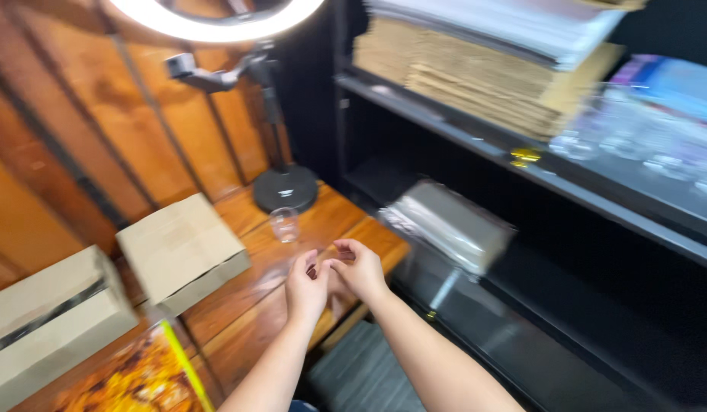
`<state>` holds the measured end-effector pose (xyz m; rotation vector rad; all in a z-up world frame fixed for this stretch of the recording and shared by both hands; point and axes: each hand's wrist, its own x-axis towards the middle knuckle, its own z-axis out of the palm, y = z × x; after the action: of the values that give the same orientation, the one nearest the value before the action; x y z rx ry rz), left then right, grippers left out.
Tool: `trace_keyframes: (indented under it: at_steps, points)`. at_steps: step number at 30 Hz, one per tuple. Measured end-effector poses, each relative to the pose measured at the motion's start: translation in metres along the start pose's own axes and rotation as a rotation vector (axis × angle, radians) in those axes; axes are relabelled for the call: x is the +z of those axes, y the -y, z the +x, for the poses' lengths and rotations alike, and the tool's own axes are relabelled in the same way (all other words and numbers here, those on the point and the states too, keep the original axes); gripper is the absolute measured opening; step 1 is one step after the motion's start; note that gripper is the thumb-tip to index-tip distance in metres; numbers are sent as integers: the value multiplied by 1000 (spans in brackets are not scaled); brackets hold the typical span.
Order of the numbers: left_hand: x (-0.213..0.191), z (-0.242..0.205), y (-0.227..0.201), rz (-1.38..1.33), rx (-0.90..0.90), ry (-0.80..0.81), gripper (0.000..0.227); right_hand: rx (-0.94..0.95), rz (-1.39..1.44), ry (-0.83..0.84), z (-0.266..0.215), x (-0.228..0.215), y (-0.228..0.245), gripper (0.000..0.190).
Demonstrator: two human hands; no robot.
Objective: The person takes two packages of photo paper from a shelf and places them on a wooden bench. Then, the person repeatedly takes small clear glasses from the shelf and places them on the bench, arranging them in a group.
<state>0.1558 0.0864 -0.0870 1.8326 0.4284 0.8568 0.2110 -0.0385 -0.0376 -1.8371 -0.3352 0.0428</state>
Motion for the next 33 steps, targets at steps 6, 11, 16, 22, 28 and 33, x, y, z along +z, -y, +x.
trace_keyframes:
  at_steps: [6, 11, 16, 22, 28, 33]
  points:
    - [52, -51, -131, -165, 68, 227, 19, -19, 16, -219, -44, -121, 29, 32]
    - [82, -95, -255, -192, 156, 368, 16, -54, 55, -407, -91, -225, 87, 28]
    - [123, -123, -340, -393, 116, 560, 19, -89, -9, -592, -126, -320, 130, 28]
    - [171, -114, -407, -417, 121, 711, 21, -180, 63, -865, -157, -418, 163, 24]
    - [210, -101, -449, -297, 282, 649, 18, -241, -349, -1046, -157, -500, 167, 19]
    - [232, -100, -468, -62, 430, 574, 18, -122, -614, -990, -143, -523, 177, 29]
